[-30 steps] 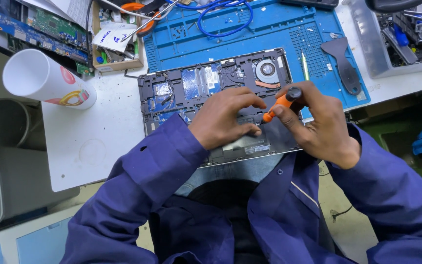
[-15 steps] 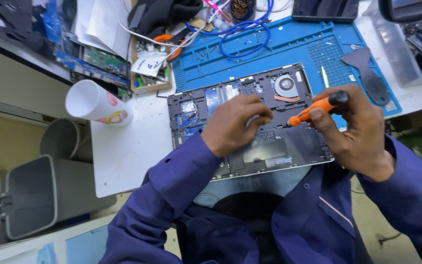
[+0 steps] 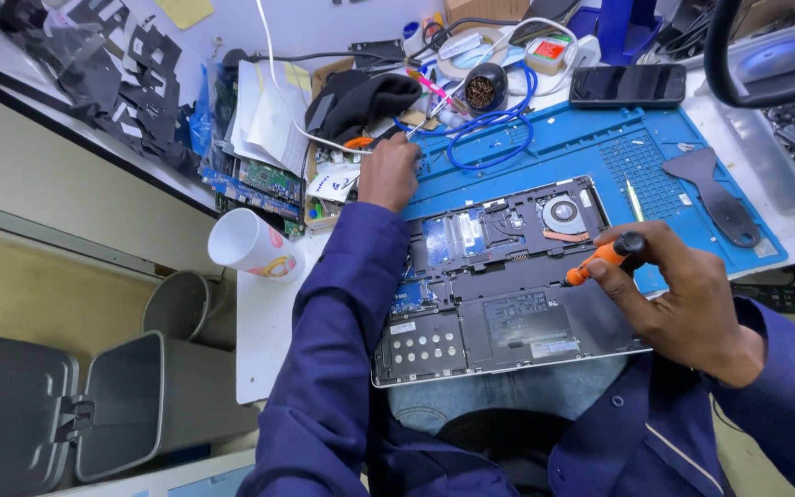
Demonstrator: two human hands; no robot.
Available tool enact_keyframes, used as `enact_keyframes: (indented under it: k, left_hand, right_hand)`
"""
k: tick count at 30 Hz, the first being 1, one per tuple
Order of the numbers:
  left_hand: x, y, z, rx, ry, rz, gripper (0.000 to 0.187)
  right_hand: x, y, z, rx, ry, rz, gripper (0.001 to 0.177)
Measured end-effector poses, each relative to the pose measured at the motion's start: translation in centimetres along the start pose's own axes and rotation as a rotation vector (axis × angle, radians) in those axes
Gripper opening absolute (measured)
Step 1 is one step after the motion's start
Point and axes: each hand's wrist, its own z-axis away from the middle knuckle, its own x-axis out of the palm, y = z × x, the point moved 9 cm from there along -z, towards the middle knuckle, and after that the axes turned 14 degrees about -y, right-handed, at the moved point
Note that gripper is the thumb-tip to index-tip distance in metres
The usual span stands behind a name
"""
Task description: The person uses an orange screwdriver to remove screws from the back of a disassembled laptop. They then use a green tool to pry and disconnect internal components, including a fan and ribbon cables, before reattaching parts.
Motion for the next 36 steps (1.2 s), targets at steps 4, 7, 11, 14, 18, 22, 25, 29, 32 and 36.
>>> enact_keyframes:
  k: [4,7,11,14,18,22,25,29,32,36]
  left_hand:
    - [-3.1,2.5,2.5,-0.018,-0.047,0.149,0.031]
    - [-7.8,7.0,7.3,0.162,0.013,0.297,0.034]
    - [-11.7,12.3,15.0,0.308,-0.013,0.263,0.039]
    - [-11.7,13.4,20.0,0.299,0.019,0.225,0.041]
    - [-9.3,12.1,24.4,0.109,0.031,0.199,0.057]
    - [-9.2,10.4,27.2,0.004,0.069,0.176,0.06]
    - [-8.3,8.9,27.2,-0.053,0.063,0.156,0.051]
    - [-6.1,6.6,27.1,-0.14,0.05,0.133,0.046]
    - [-5.7,6.0,26.6,-0.155,0.014,0.183,0.045]
    - [-5.5,6.4,26.4,-0.13,-0.021,0.243,0.049]
  right_hand:
    - [-0.1,0.4,-0.1,-0.003,-0.009,-0.003,0.026]
    - [0.0,1.0,0.3,0.037,-0.012,-0.025,0.025]
    - [0.0,0.8,0.4,-0.025,-0.02,0.011,0.029]
    - [0.3,0.4,0.8,-0.052,-0.047,0.004,0.03]
    - [1.0,0.8,0.9,-0.008,-0.09,0.01,0.031]
    - [1.7,0.1,0.9,-0.023,-0.122,0.029,0.033]
    - [2.1,0.1,0.6,0.034,-0.129,-0.02,0.031]
    - [3.0,0.7,0.5,0.123,-0.19,-0.08,0.035]
    - [3.1,0.8,0.5,0.099,-0.181,-0.087,0.035]
    - [3.1,1.4,0.9,0.081,-0.172,-0.053,0.033]
